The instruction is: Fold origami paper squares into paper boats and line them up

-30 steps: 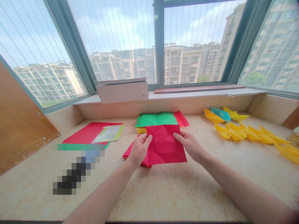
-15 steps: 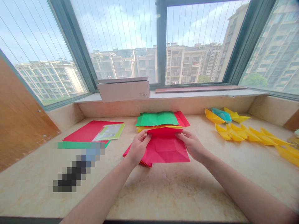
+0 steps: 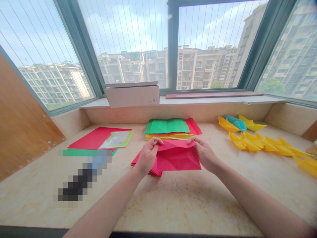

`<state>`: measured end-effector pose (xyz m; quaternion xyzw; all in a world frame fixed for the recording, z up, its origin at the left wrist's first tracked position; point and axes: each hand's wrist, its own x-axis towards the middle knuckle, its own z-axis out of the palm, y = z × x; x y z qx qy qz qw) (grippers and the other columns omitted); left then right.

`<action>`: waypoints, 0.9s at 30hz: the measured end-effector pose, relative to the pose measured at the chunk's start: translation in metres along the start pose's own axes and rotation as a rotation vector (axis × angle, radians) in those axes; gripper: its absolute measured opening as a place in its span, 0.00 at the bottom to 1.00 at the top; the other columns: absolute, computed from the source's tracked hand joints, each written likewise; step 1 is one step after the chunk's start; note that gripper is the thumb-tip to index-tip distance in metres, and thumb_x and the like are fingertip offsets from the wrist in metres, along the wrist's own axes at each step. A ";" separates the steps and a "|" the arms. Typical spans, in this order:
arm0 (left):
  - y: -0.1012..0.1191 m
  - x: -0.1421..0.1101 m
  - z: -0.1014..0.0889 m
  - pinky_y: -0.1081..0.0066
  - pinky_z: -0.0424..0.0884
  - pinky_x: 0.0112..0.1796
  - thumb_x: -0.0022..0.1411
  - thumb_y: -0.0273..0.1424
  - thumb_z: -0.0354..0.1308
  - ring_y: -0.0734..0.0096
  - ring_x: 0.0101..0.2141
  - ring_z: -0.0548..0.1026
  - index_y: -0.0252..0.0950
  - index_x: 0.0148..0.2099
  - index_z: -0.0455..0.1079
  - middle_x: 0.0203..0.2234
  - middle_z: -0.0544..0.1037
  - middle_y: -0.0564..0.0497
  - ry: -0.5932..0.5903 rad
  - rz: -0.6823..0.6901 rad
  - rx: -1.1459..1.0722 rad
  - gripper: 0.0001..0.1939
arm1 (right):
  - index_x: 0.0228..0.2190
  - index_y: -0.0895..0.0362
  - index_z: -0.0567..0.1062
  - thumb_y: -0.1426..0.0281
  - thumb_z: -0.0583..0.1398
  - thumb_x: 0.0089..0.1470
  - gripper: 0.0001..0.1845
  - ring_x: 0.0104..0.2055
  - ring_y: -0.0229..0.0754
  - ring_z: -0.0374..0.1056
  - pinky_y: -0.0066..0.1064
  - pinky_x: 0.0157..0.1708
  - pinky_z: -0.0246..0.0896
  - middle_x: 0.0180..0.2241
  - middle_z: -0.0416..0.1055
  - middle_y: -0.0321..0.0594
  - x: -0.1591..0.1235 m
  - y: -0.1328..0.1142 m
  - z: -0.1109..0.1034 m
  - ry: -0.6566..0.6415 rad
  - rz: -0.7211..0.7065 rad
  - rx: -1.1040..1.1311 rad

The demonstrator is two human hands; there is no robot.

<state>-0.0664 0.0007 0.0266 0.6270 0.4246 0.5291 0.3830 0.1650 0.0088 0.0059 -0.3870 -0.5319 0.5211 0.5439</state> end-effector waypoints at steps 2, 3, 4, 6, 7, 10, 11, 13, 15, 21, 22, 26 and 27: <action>0.002 0.000 -0.001 0.71 0.66 0.35 0.59 0.30 0.49 0.69 0.30 0.69 0.37 0.37 0.68 0.28 0.73 0.53 0.019 0.014 0.034 0.07 | 0.30 0.52 0.71 0.64 0.58 0.51 0.05 0.25 0.42 0.66 0.30 0.25 0.58 0.24 0.70 0.33 -0.001 -0.002 0.001 0.007 0.037 0.081; 0.003 0.000 -0.001 0.71 0.65 0.34 0.60 0.30 0.49 0.69 0.30 0.69 0.37 0.36 0.68 0.27 0.72 0.53 0.025 0.020 0.046 0.07 | 0.30 0.52 0.72 0.65 0.58 0.50 0.05 0.25 0.42 0.66 0.30 0.24 0.58 0.24 0.70 0.33 -0.001 -0.004 0.002 0.012 0.047 0.110; 0.004 0.000 -0.002 0.72 0.65 0.33 0.60 0.31 0.49 0.69 0.29 0.68 0.37 0.36 0.69 0.27 0.72 0.53 0.027 0.025 0.055 0.08 | 0.30 0.52 0.72 0.66 0.57 0.49 0.06 0.25 0.42 0.66 0.30 0.24 0.59 0.25 0.70 0.34 -0.002 -0.006 0.002 0.013 0.052 0.127; 0.007 -0.001 -0.004 0.72 0.63 0.30 0.62 0.33 0.48 0.71 0.26 0.66 0.37 0.36 0.69 0.25 0.70 0.54 0.017 0.021 0.062 0.10 | 0.30 0.54 0.73 0.64 0.57 0.49 0.08 0.27 0.42 0.67 0.30 0.26 0.60 0.26 0.71 0.37 -0.003 -0.010 0.004 0.001 0.057 0.138; 0.007 -0.002 -0.004 0.73 0.62 0.29 0.63 0.34 0.47 0.71 0.25 0.65 0.37 0.37 0.70 0.24 0.69 0.54 0.005 0.013 0.057 0.11 | 0.30 0.55 0.73 0.62 0.56 0.50 0.10 0.28 0.42 0.68 0.30 0.27 0.61 0.27 0.71 0.38 -0.004 -0.012 0.004 -0.012 0.065 0.141; 0.006 -0.003 -0.002 0.74 0.63 0.29 0.64 0.38 0.51 0.73 0.26 0.67 0.37 0.38 0.69 0.25 0.71 0.55 -0.015 0.010 0.038 0.11 | 0.30 0.55 0.72 0.55 0.57 0.53 0.16 0.30 0.41 0.68 0.29 0.28 0.61 0.29 0.72 0.37 -0.005 -0.014 0.006 -0.047 0.082 0.090; 0.005 -0.003 -0.001 0.74 0.64 0.31 0.63 0.38 0.54 0.72 0.28 0.70 0.36 0.38 0.69 0.27 0.72 0.54 -0.010 0.013 0.030 0.10 | 0.29 0.55 0.72 0.55 0.60 0.53 0.16 0.30 0.40 0.68 0.28 0.28 0.61 0.28 0.71 0.36 -0.005 -0.014 0.006 -0.049 0.068 0.042; 0.002 -0.002 0.002 0.73 0.68 0.34 0.60 0.37 0.61 0.70 0.33 0.74 0.36 0.41 0.67 0.32 0.76 0.51 -0.003 -0.003 -0.011 0.11 | 0.29 0.56 0.71 0.56 0.65 0.50 0.16 0.30 0.39 0.68 0.27 0.28 0.61 0.28 0.72 0.35 -0.005 -0.011 0.007 -0.046 0.032 -0.040; -0.001 -0.001 0.005 0.71 0.70 0.36 0.59 0.36 0.63 0.68 0.35 0.77 0.38 0.49 0.65 0.35 0.78 0.50 -0.028 -0.056 -0.112 0.18 | 0.34 0.55 0.71 0.57 0.68 0.48 0.18 0.30 0.40 0.70 0.28 0.29 0.63 0.30 0.74 0.35 -0.004 -0.008 0.008 -0.057 0.024 -0.045; 0.000 0.003 0.002 0.72 0.69 0.33 0.59 0.41 0.63 0.69 0.31 0.77 0.35 0.46 0.68 0.30 0.79 0.50 -0.049 -0.111 -0.177 0.19 | 0.47 0.53 0.69 0.54 0.66 0.51 0.25 0.37 0.46 0.75 0.35 0.36 0.68 0.35 0.79 0.39 0.002 -0.003 0.001 -0.120 0.011 -0.006; 0.000 0.003 0.001 0.74 0.66 0.30 0.59 0.42 0.63 0.71 0.29 0.75 0.34 0.43 0.69 0.28 0.78 0.51 -0.045 -0.109 -0.136 0.18 | 0.45 0.54 0.71 0.53 0.66 0.52 0.24 0.38 0.46 0.75 0.35 0.37 0.68 0.34 0.79 0.40 0.003 -0.005 -0.001 -0.117 -0.003 -0.042; 0.001 0.004 -0.001 0.76 0.54 0.22 0.60 0.46 0.60 0.80 0.19 0.60 0.33 0.36 0.70 0.19 0.68 0.58 -0.047 -0.110 -0.054 0.18 | 0.33 0.58 0.77 0.50 0.60 0.56 0.22 0.36 0.46 0.73 0.34 0.36 0.65 0.32 0.78 0.41 0.006 -0.011 -0.006 -0.092 -0.092 -0.255; 0.001 0.004 -0.001 0.76 0.52 0.21 0.60 0.46 0.60 0.81 0.18 0.58 0.34 0.36 0.70 0.18 0.65 0.59 -0.052 -0.110 -0.056 0.18 | 0.31 0.58 0.77 0.49 0.59 0.57 0.23 0.35 0.45 0.72 0.34 0.36 0.65 0.32 0.78 0.41 0.006 -0.012 -0.006 -0.084 -0.107 -0.287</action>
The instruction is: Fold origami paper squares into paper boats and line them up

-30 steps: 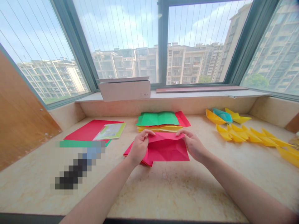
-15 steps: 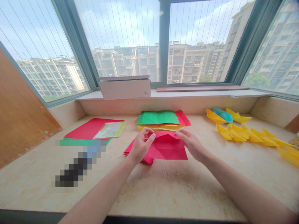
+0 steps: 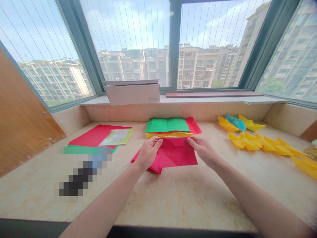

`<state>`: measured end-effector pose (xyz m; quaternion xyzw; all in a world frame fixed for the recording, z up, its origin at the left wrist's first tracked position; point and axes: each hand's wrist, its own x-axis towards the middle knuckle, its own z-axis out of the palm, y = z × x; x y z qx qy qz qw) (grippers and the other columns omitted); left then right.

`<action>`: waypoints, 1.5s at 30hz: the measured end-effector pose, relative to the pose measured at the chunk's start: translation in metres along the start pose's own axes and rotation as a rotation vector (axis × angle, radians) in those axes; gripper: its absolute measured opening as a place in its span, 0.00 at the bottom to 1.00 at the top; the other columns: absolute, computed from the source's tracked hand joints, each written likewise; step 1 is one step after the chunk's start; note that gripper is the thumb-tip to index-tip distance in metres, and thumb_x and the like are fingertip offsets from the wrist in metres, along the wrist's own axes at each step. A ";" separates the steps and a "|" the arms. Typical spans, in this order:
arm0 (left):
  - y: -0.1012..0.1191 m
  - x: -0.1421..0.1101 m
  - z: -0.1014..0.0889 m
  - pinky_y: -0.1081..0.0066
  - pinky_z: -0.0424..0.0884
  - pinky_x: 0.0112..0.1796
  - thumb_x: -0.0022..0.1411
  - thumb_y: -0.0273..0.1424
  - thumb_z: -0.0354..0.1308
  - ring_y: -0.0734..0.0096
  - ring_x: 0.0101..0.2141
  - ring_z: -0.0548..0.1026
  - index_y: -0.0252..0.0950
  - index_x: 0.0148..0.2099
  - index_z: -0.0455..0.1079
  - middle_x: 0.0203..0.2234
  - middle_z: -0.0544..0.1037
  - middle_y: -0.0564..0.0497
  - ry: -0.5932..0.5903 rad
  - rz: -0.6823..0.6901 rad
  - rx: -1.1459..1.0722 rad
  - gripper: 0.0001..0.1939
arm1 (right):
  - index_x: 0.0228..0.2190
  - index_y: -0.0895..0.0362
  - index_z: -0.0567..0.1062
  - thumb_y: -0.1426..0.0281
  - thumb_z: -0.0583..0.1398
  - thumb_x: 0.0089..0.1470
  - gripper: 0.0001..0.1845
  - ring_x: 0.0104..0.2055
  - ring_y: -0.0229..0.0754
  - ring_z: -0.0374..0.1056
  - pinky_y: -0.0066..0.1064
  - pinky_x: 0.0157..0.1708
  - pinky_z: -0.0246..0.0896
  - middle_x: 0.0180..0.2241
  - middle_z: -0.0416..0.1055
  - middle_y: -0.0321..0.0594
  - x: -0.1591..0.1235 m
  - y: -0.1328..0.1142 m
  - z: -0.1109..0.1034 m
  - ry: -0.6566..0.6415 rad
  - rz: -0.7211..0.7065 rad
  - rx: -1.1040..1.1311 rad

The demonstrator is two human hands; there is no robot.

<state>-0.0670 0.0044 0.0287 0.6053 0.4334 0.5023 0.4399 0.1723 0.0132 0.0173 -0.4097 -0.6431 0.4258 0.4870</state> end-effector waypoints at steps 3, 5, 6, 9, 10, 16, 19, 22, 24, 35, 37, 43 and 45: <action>-0.001 0.001 -0.001 0.76 0.53 0.22 0.61 0.45 0.59 0.80 0.20 0.58 0.34 0.35 0.69 0.19 0.64 0.59 -0.009 0.015 -0.011 0.18 | 0.29 0.57 0.78 0.48 0.56 0.58 0.26 0.32 0.45 0.71 0.33 0.32 0.64 0.29 0.77 0.41 -0.001 -0.001 0.000 0.017 -0.011 -0.041; -0.003 0.002 -0.002 0.77 0.55 0.23 0.60 0.44 0.60 0.79 0.21 0.61 0.33 0.34 0.69 0.20 0.67 0.58 -0.008 0.025 -0.007 0.17 | 0.27 0.57 0.78 0.47 0.56 0.58 0.27 0.30 0.45 0.70 0.32 0.29 0.63 0.27 0.76 0.41 -0.002 0.001 0.002 0.046 -0.019 -0.077; -0.004 0.002 -0.003 0.77 0.57 0.24 0.60 0.44 0.60 0.79 0.22 0.63 0.33 0.33 0.70 0.20 0.68 0.57 -0.010 0.025 0.002 0.17 | 0.27 0.57 0.77 0.46 0.56 0.58 0.28 0.29 0.45 0.69 0.32 0.28 0.62 0.25 0.76 0.40 -0.003 0.001 0.004 0.063 -0.024 -0.097; -0.007 0.002 -0.003 0.75 0.64 0.28 0.58 0.43 0.62 0.75 0.25 0.70 0.33 0.35 0.72 0.24 0.75 0.54 -0.055 0.008 0.025 0.16 | 0.27 0.58 0.78 0.47 0.55 0.58 0.28 0.28 0.44 0.69 0.31 0.25 0.61 0.24 0.75 0.40 -0.006 0.003 0.008 0.068 -0.027 -0.124; -0.008 0.001 -0.002 0.74 0.66 0.30 0.58 0.43 0.63 0.72 0.27 0.73 0.33 0.35 0.73 0.26 0.77 0.52 -0.076 0.008 0.038 0.16 | 0.28 0.58 0.79 0.47 0.55 0.58 0.28 0.28 0.44 0.69 0.31 0.25 0.61 0.25 0.75 0.40 -0.007 0.003 0.010 0.054 -0.022 -0.122; -0.004 0.000 0.001 0.71 0.71 0.35 0.62 0.39 0.60 0.66 0.32 0.77 0.33 0.35 0.77 0.31 0.81 0.48 -0.088 0.070 0.183 0.14 | 0.29 0.59 0.78 0.50 0.54 0.60 0.26 0.28 0.44 0.70 0.30 0.24 0.61 0.26 0.77 0.41 -0.008 0.002 0.012 0.009 -0.003 -0.207; -0.001 -0.001 -0.002 0.71 0.71 0.36 0.64 0.37 0.57 0.66 0.32 0.77 0.33 0.36 0.78 0.31 0.82 0.48 -0.094 0.125 0.293 0.13 | 0.29 0.58 0.78 0.54 0.54 0.62 0.23 0.29 0.44 0.72 0.31 0.27 0.64 0.28 0.78 0.41 -0.006 0.006 0.008 0.016 -0.026 -0.286; 0.000 -0.003 -0.004 0.71 0.70 0.38 0.64 0.35 0.57 0.65 0.34 0.78 0.35 0.37 0.78 0.32 0.83 0.50 -0.092 0.220 0.470 0.11 | 0.38 0.57 0.79 0.61 0.58 0.60 0.14 0.40 0.48 0.75 0.35 0.39 0.67 0.39 0.80 0.43 -0.005 0.011 0.004 0.055 -0.119 -0.424; 0.000 -0.006 -0.002 0.71 0.70 0.38 0.65 0.34 0.56 0.66 0.34 0.78 0.37 0.38 0.78 0.33 0.83 0.51 -0.117 0.288 0.549 0.11 | 0.45 0.56 0.77 0.64 0.61 0.58 0.14 0.48 0.50 0.73 0.39 0.46 0.65 0.46 0.78 0.45 -0.006 0.012 0.005 0.045 -0.217 -0.523; -0.008 -0.016 0.009 0.72 0.66 0.32 0.67 0.38 0.52 0.64 0.30 0.77 0.38 0.35 0.77 0.29 0.81 0.49 -0.248 0.322 0.586 0.15 | 0.30 0.54 0.82 0.75 0.62 0.57 0.08 0.32 0.42 0.73 0.34 0.40 0.61 0.28 0.80 0.38 -0.018 0.003 0.036 -0.071 -0.388 -0.694; -0.010 -0.015 0.007 0.72 0.64 0.30 0.67 0.39 0.52 0.66 0.28 0.75 0.36 0.31 0.76 0.25 0.80 0.50 -0.246 0.331 0.601 0.18 | 0.29 0.54 0.82 0.75 0.62 0.57 0.08 0.30 0.41 0.73 0.33 0.40 0.60 0.27 0.80 0.37 -0.016 0.006 0.036 -0.059 -0.394 -0.689; -0.006 -0.010 -0.003 0.73 0.61 0.27 0.69 0.41 0.49 0.69 0.24 0.69 0.34 0.29 0.75 0.21 0.75 0.51 -0.297 0.333 0.570 0.22 | 0.29 0.54 0.82 0.72 0.64 0.55 0.06 0.30 0.42 0.72 0.30 0.35 0.60 0.26 0.79 0.37 -0.008 0.005 0.021 -0.101 -0.333 -0.711; -0.003 -0.008 -0.005 0.74 0.61 0.26 0.68 0.42 0.50 0.71 0.23 0.67 0.33 0.28 0.74 0.20 0.72 0.52 -0.276 0.314 0.527 0.23 | 0.29 0.54 0.82 0.72 0.63 0.56 0.07 0.30 0.41 0.72 0.29 0.33 0.59 0.27 0.79 0.37 -0.006 0.002 0.012 -0.095 -0.268 -0.682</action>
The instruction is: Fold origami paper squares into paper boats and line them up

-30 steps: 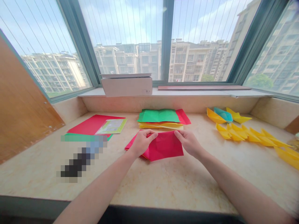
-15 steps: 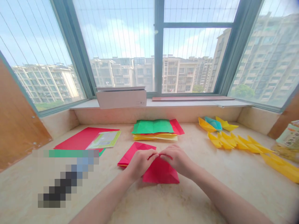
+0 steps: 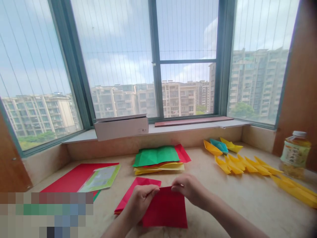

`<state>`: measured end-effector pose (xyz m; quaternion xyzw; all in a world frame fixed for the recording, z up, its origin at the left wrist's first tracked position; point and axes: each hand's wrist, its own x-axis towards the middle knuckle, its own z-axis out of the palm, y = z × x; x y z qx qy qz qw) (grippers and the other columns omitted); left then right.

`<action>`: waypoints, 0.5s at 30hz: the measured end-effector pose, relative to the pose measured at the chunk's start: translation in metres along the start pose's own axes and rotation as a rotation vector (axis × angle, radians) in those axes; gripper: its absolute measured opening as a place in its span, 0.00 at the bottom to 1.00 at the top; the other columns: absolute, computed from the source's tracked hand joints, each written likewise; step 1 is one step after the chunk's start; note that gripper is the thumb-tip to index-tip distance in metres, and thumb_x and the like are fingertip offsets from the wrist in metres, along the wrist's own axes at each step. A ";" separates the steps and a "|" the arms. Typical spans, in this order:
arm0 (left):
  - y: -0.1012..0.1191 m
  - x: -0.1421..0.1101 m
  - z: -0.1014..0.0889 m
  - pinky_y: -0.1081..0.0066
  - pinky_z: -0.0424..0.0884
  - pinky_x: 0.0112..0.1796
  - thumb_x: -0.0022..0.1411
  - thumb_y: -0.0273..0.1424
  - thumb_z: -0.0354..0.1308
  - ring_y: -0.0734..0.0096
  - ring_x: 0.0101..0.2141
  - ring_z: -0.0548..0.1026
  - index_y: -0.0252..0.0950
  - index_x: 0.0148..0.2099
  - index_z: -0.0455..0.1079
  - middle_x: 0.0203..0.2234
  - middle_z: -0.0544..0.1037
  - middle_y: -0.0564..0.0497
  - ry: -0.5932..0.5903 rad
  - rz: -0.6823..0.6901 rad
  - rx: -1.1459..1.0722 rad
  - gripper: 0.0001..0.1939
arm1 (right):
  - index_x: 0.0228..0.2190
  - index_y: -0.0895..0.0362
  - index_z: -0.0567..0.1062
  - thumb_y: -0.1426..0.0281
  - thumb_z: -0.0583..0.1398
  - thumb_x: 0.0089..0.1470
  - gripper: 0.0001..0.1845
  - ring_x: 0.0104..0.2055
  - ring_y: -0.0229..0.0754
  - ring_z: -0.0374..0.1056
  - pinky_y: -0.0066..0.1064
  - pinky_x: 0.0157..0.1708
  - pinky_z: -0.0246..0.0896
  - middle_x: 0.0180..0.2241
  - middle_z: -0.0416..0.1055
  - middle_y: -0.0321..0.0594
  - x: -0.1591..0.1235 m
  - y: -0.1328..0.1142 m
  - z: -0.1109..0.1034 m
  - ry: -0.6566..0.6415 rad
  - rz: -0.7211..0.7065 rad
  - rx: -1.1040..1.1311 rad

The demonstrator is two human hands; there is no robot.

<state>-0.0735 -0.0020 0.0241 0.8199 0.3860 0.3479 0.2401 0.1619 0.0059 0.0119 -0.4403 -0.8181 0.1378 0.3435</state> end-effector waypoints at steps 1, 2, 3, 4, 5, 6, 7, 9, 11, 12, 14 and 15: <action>0.000 0.001 -0.001 0.74 0.61 0.26 0.68 0.43 0.50 0.71 0.23 0.66 0.33 0.27 0.74 0.20 0.72 0.52 0.007 -0.010 -0.025 0.23 | 0.29 0.55 0.82 0.72 0.62 0.56 0.08 0.31 0.41 0.72 0.29 0.33 0.60 0.28 0.79 0.37 0.000 0.001 -0.004 0.000 0.018 0.011; 0.000 0.001 -0.002 0.74 0.61 0.26 0.67 0.44 0.51 0.71 0.23 0.66 0.33 0.27 0.74 0.19 0.71 0.52 0.012 -0.019 -0.053 0.24 | 0.29 0.55 0.82 0.72 0.62 0.57 0.08 0.32 0.42 0.72 0.29 0.34 0.60 0.28 0.79 0.38 0.001 0.002 -0.007 0.003 0.024 0.012; 0.000 0.002 -0.002 0.74 0.61 0.26 0.67 0.44 0.51 0.71 0.23 0.66 0.34 0.27 0.74 0.19 0.71 0.52 0.016 -0.027 -0.083 0.24 | 0.29 0.55 0.81 0.72 0.61 0.57 0.08 0.33 0.42 0.71 0.30 0.34 0.60 0.28 0.79 0.38 0.001 0.003 -0.009 0.010 0.024 0.013; -0.001 0.002 -0.002 0.74 0.62 0.26 0.66 0.45 0.52 0.71 0.23 0.66 0.34 0.27 0.75 0.20 0.71 0.52 0.021 -0.037 -0.115 0.23 | 0.29 0.55 0.81 0.71 0.61 0.57 0.08 0.33 0.43 0.71 0.30 0.35 0.60 0.28 0.79 0.38 0.001 0.004 -0.010 0.019 0.019 0.016; -0.001 0.002 -0.002 0.74 0.62 0.27 0.65 0.46 0.53 0.70 0.24 0.67 0.35 0.27 0.75 0.20 0.71 0.52 0.031 -0.051 -0.145 0.23 | 0.29 0.55 0.81 0.71 0.61 0.57 0.08 0.33 0.43 0.71 0.31 0.35 0.61 0.29 0.79 0.38 0.001 0.004 -0.011 0.030 0.013 0.031; -0.002 0.002 -0.001 0.73 0.63 0.27 0.64 0.46 0.54 0.69 0.24 0.67 0.35 0.28 0.76 0.20 0.72 0.51 0.042 -0.070 -0.174 0.23 | 0.29 0.55 0.81 0.70 0.61 0.57 0.08 0.33 0.43 0.71 0.31 0.35 0.61 0.29 0.79 0.39 0.002 0.005 -0.011 0.040 0.012 0.063; -0.003 0.002 -0.001 0.73 0.63 0.26 0.64 0.47 0.54 0.69 0.24 0.67 0.35 0.28 0.76 0.20 0.72 0.51 0.056 -0.095 -0.201 0.22 | 0.30 0.55 0.81 0.70 0.61 0.58 0.08 0.33 0.43 0.72 0.31 0.35 0.61 0.29 0.79 0.39 0.002 0.005 -0.011 0.048 0.019 0.110; -0.004 0.003 0.000 0.73 0.63 0.26 0.63 0.47 0.55 0.68 0.25 0.67 0.35 0.29 0.76 0.21 0.73 0.51 0.080 -0.149 -0.261 0.22 | 0.30 0.56 0.81 0.69 0.60 0.58 0.09 0.32 0.42 0.72 0.30 0.34 0.62 0.29 0.79 0.38 0.002 0.005 -0.011 0.060 0.051 0.216; -0.005 0.004 0.001 0.73 0.63 0.27 0.63 0.48 0.56 0.68 0.26 0.68 0.34 0.28 0.75 0.23 0.74 0.50 0.093 -0.191 -0.327 0.23 | 0.29 0.56 0.80 0.69 0.60 0.58 0.10 0.31 0.42 0.72 0.30 0.34 0.63 0.28 0.79 0.38 0.001 0.006 -0.012 0.068 0.087 0.287; -0.005 0.005 0.002 0.73 0.63 0.27 0.62 0.48 0.56 0.68 0.27 0.69 0.34 0.28 0.75 0.24 0.74 0.50 0.104 -0.200 -0.359 0.23 | 0.28 0.56 0.80 0.68 0.60 0.58 0.10 0.31 0.43 0.72 0.31 0.34 0.63 0.28 0.79 0.38 0.001 0.007 -0.013 0.073 0.100 0.299; -0.005 0.006 0.003 0.73 0.63 0.28 0.62 0.49 0.56 0.68 0.27 0.69 0.34 0.28 0.74 0.24 0.74 0.50 0.112 -0.212 -0.401 0.23 | 0.28 0.56 0.80 0.66 0.60 0.58 0.11 0.31 0.43 0.71 0.32 0.34 0.63 0.27 0.78 0.38 0.000 0.008 -0.015 0.085 0.119 0.296; -0.004 0.006 0.003 0.73 0.63 0.28 0.61 0.50 0.57 0.68 0.27 0.69 0.34 0.27 0.73 0.23 0.73 0.50 0.130 -0.213 -0.407 0.24 | 0.28 0.56 0.80 0.65 0.60 0.58 0.11 0.31 0.43 0.71 0.32 0.34 0.63 0.27 0.78 0.38 0.000 0.008 -0.016 0.096 0.129 0.294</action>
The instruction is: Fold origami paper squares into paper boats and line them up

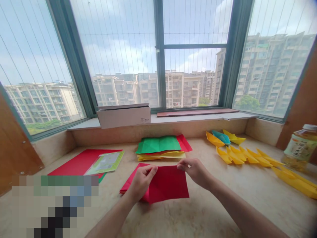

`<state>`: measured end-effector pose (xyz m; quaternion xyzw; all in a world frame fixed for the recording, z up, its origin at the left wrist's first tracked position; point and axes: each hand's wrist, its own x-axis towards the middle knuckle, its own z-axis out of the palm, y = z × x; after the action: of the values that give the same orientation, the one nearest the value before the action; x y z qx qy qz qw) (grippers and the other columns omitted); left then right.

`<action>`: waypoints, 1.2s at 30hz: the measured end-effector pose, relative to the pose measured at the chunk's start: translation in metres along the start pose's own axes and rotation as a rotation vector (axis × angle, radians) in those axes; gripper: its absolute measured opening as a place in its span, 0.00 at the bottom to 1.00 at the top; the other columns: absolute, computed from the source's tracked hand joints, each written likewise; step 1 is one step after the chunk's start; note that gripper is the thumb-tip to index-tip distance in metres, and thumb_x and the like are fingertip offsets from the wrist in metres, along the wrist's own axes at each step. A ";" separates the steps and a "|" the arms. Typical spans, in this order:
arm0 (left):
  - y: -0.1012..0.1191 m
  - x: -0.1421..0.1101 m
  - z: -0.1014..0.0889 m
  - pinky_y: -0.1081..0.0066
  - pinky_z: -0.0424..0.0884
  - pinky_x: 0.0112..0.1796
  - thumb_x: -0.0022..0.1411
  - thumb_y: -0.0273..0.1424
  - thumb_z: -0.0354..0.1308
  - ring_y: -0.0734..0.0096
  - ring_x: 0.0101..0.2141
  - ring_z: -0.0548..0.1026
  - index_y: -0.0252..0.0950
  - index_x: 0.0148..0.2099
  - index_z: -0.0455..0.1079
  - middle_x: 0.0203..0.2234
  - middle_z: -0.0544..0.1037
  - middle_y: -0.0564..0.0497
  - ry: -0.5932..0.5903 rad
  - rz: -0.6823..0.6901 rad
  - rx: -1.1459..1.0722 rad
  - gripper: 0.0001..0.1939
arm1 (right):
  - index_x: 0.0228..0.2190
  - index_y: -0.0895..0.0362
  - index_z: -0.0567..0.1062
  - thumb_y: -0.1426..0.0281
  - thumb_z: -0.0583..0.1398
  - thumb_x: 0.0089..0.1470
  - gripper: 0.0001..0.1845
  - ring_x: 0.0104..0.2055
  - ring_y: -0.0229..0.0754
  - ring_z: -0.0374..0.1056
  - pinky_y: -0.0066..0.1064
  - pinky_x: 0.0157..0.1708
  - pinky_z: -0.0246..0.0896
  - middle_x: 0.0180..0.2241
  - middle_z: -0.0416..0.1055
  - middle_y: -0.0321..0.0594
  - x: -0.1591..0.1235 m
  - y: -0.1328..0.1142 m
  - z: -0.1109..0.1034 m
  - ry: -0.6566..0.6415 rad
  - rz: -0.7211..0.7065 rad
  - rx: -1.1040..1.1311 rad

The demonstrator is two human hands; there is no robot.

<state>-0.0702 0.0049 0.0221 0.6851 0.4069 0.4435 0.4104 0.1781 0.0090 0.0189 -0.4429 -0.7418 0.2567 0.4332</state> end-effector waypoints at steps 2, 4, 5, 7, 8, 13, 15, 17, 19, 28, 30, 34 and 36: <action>0.002 0.000 0.001 0.73 0.61 0.28 0.61 0.49 0.57 0.71 0.25 0.66 0.34 0.25 0.71 0.21 0.71 0.52 0.009 0.011 0.010 0.23 | 0.29 0.56 0.80 0.63 0.61 0.58 0.12 0.32 0.44 0.71 0.33 0.35 0.63 0.28 0.78 0.38 0.000 0.000 -0.002 0.017 0.010 0.004; 0.004 0.000 0.002 0.74 0.58 0.27 0.63 0.47 0.56 0.73 0.24 0.63 0.34 0.23 0.69 0.19 0.67 0.54 0.021 0.028 0.033 0.24 | 0.28 0.56 0.79 0.62 0.61 0.57 0.12 0.32 0.44 0.71 0.34 0.35 0.63 0.28 0.78 0.38 0.000 0.000 -0.004 0.020 0.030 0.013; 0.005 0.000 0.002 0.74 0.57 0.27 0.63 0.46 0.56 0.73 0.23 0.61 0.34 0.22 0.67 0.18 0.65 0.55 0.028 0.038 0.042 0.24 | 0.28 0.56 0.79 0.61 0.60 0.58 0.13 0.32 0.44 0.71 0.34 0.35 0.63 0.28 0.78 0.38 0.000 0.000 -0.005 0.013 0.033 0.017; 0.006 0.000 0.002 0.73 0.56 0.26 0.63 0.44 0.56 0.74 0.23 0.60 0.34 0.21 0.66 0.17 0.64 0.56 0.042 0.038 0.055 0.23 | 0.28 0.56 0.79 0.60 0.60 0.58 0.14 0.32 0.44 0.71 0.34 0.35 0.63 0.28 0.78 0.38 0.000 0.001 -0.007 -0.003 0.030 0.018; 0.006 0.000 0.003 0.73 0.56 0.26 0.63 0.45 0.56 0.74 0.23 0.60 0.34 0.21 0.65 0.17 0.64 0.56 0.047 0.030 0.049 0.23 | 0.28 0.56 0.79 0.59 0.60 0.58 0.15 0.32 0.44 0.70 0.34 0.35 0.63 0.28 0.78 0.38 0.000 0.002 -0.007 -0.006 0.024 0.020; 0.007 -0.002 0.006 0.72 0.65 0.29 0.59 0.46 0.61 0.70 0.24 0.70 0.34 0.33 0.74 0.21 0.74 0.53 -0.065 -0.112 -0.244 0.18 | 0.29 0.57 0.78 0.56 0.60 0.58 0.18 0.33 0.44 0.70 0.34 0.35 0.64 0.29 0.77 0.40 0.001 0.005 -0.005 0.018 0.042 0.108; 0.007 -0.003 0.007 0.69 0.69 0.31 0.57 0.46 0.64 0.68 0.25 0.74 0.34 0.40 0.75 0.23 0.76 0.52 -0.086 -0.165 -0.364 0.19 | 0.32 0.58 0.78 0.55 0.59 0.58 0.18 0.33 0.43 0.70 0.33 0.34 0.64 0.30 0.76 0.40 0.001 0.005 -0.004 0.032 0.069 0.178; 0.007 -0.002 0.007 0.67 0.72 0.32 0.56 0.45 0.65 0.66 0.25 0.76 0.34 0.42 0.75 0.23 0.78 0.51 -0.037 -0.196 -0.426 0.20 | 0.41 0.57 0.76 0.57 0.59 0.59 0.17 0.31 0.41 0.69 0.32 0.32 0.64 0.29 0.74 0.37 -0.001 0.003 -0.003 0.033 0.073 0.248; 0.006 -0.001 0.006 0.67 0.73 0.30 0.56 0.45 0.65 0.65 0.25 0.77 0.34 0.43 0.75 0.25 0.80 0.50 0.045 -0.209 -0.465 0.21 | 0.53 0.54 0.69 0.61 0.57 0.61 0.20 0.30 0.39 0.68 0.31 0.31 0.65 0.31 0.72 0.36 -0.003 0.002 -0.002 0.023 0.045 0.313; 0.008 0.000 0.008 0.67 0.75 0.34 0.58 0.39 0.65 0.63 0.34 0.81 0.36 0.49 0.72 0.37 0.82 0.46 0.145 -0.185 -0.663 0.19 | 0.52 0.50 0.74 0.67 0.60 0.59 0.19 0.49 0.47 0.69 0.38 0.47 0.67 0.48 0.72 0.45 -0.012 -0.005 -0.004 -0.198 -0.161 0.109; 0.010 -0.002 0.010 0.67 0.75 0.34 0.58 0.39 0.65 0.62 0.34 0.81 0.36 0.50 0.72 0.38 0.82 0.45 0.119 -0.184 -0.655 0.20 | 0.44 0.52 0.79 0.63 0.62 0.58 0.13 0.45 0.46 0.70 0.37 0.44 0.68 0.43 0.74 0.44 -0.010 -0.007 -0.004 -0.180 -0.160 0.104; 0.015 -0.005 0.013 0.70 0.73 0.30 0.56 0.36 0.66 0.66 0.30 0.79 0.32 0.48 0.74 0.34 0.82 0.44 0.054 -0.199 -0.556 0.19 | 0.29 0.56 0.79 0.57 0.62 0.58 0.15 0.36 0.45 0.72 0.36 0.38 0.68 0.32 0.76 0.43 -0.005 -0.005 -0.003 -0.006 -0.098 0.255; 0.018 -0.007 0.013 0.73 0.71 0.27 0.56 0.36 0.66 0.68 0.27 0.78 0.31 0.46 0.74 0.31 0.81 0.45 -0.005 -0.214 -0.458 0.18 | 0.28 0.56 0.79 0.57 0.63 0.57 0.16 0.32 0.44 0.72 0.35 0.34 0.68 0.27 0.76 0.41 -0.003 -0.003 -0.002 0.079 -0.035 0.322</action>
<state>-0.0563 -0.0101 0.0330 0.5282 0.3650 0.4766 0.6005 0.1791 0.0052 0.0209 -0.3645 -0.6813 0.3469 0.5317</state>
